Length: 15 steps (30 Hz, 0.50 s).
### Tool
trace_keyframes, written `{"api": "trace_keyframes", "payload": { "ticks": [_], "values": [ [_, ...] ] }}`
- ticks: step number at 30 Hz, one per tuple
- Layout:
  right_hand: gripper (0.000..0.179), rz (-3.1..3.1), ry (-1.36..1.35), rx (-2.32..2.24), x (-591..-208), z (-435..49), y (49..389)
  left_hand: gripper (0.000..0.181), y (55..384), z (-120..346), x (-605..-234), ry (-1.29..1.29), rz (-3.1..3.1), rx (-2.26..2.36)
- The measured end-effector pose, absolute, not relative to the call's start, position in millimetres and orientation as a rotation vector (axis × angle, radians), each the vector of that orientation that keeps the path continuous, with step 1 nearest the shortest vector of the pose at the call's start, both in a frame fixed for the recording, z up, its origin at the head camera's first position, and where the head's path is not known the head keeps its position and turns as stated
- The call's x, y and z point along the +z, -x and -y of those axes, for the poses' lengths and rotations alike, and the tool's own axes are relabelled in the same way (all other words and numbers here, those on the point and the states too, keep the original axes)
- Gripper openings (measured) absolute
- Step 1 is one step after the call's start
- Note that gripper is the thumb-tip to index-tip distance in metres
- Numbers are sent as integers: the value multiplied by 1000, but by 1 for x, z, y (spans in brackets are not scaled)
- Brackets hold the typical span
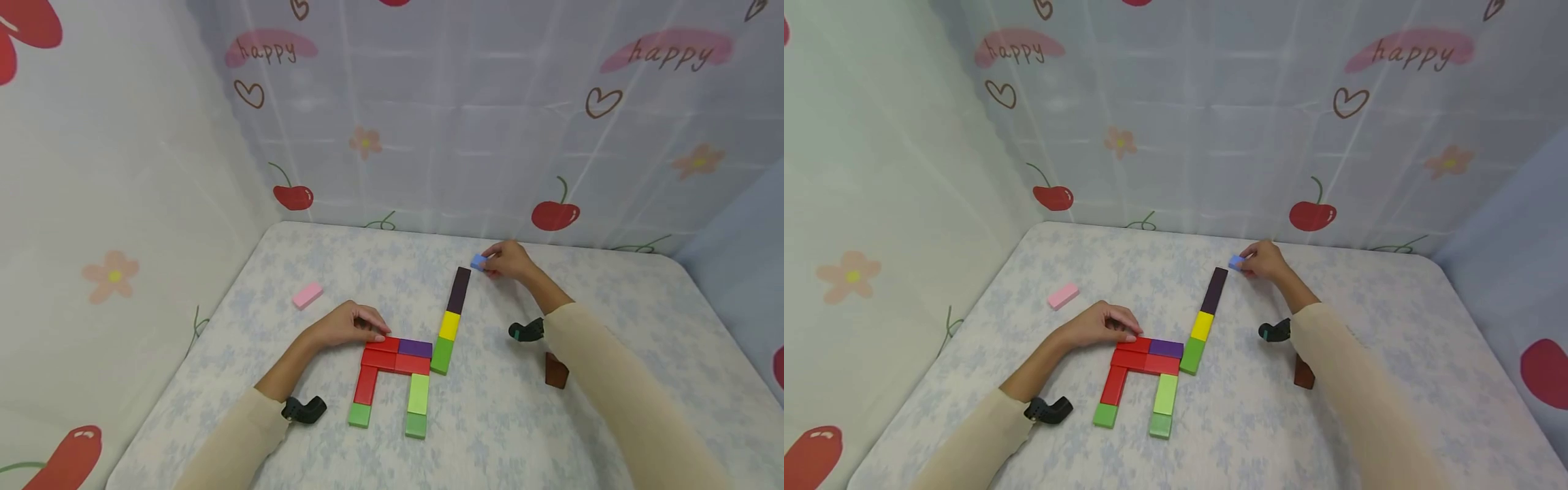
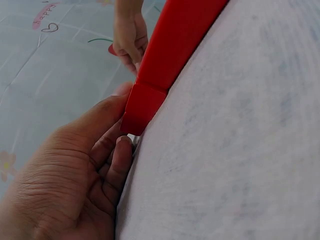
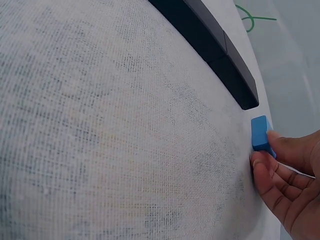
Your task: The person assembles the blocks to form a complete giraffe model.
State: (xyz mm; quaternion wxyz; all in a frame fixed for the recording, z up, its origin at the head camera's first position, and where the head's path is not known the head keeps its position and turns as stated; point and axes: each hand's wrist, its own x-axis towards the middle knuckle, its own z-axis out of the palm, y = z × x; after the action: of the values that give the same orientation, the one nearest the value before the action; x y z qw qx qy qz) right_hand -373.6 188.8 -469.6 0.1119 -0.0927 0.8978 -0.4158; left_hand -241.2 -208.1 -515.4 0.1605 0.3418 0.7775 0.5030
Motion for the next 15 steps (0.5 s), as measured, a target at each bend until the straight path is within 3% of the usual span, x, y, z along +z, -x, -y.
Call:
{"api": "trace_keyframes", "payload": {
  "ticks": [15],
  "values": [
    [32, -2619, 288, -1199, -475, -177, 376, 19, 240, 208, -517, -957, -2221, 1454]
  ]
}}
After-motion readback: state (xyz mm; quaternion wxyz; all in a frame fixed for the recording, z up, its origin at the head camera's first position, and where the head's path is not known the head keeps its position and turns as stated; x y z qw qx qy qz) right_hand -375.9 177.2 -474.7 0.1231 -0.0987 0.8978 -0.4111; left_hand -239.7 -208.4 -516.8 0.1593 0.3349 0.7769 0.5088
